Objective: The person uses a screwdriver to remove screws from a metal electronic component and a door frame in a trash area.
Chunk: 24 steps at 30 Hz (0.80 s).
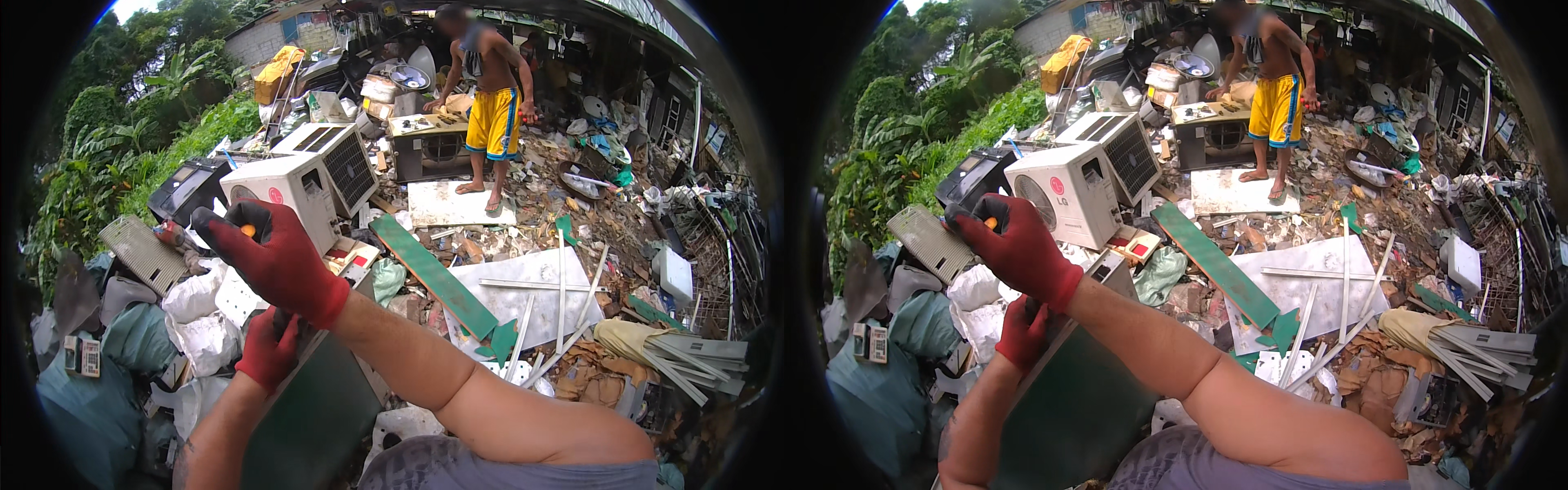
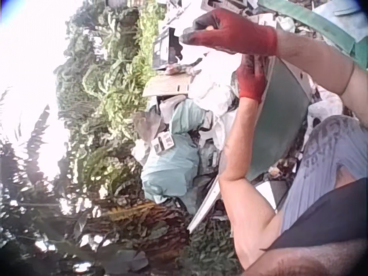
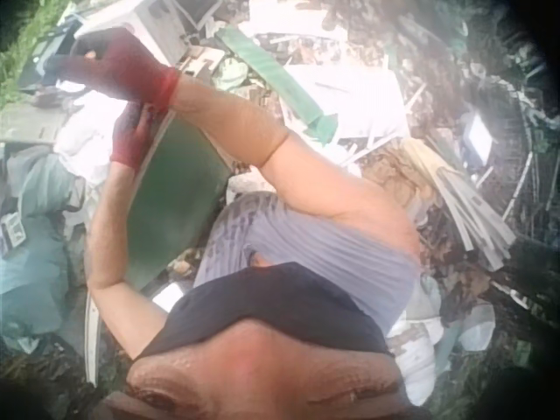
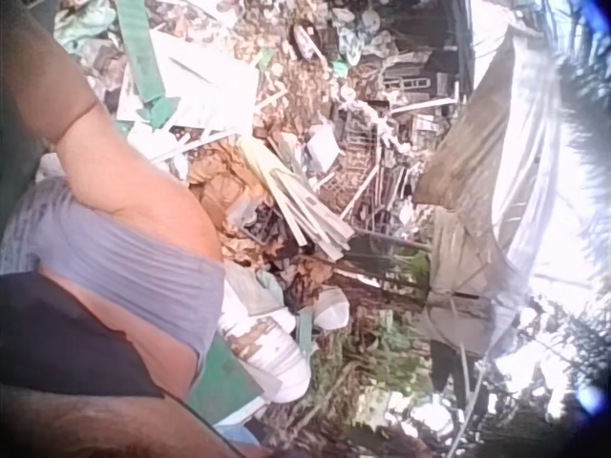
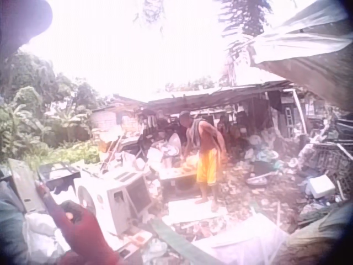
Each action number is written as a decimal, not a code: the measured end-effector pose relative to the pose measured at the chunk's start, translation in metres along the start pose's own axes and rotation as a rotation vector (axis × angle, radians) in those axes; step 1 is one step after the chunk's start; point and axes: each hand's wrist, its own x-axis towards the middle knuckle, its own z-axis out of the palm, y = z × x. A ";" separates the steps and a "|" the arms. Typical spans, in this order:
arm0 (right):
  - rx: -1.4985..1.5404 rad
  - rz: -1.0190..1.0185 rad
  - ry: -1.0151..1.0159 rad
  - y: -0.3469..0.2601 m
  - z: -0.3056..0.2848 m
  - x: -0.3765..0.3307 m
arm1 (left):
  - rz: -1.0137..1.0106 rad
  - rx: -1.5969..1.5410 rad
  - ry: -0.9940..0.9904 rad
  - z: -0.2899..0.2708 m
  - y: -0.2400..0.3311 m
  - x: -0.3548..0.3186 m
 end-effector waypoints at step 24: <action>0.415 0.494 -0.287 -0.005 -0.026 0.016 | 0.058 0.000 0.046 0.005 0.013 0.001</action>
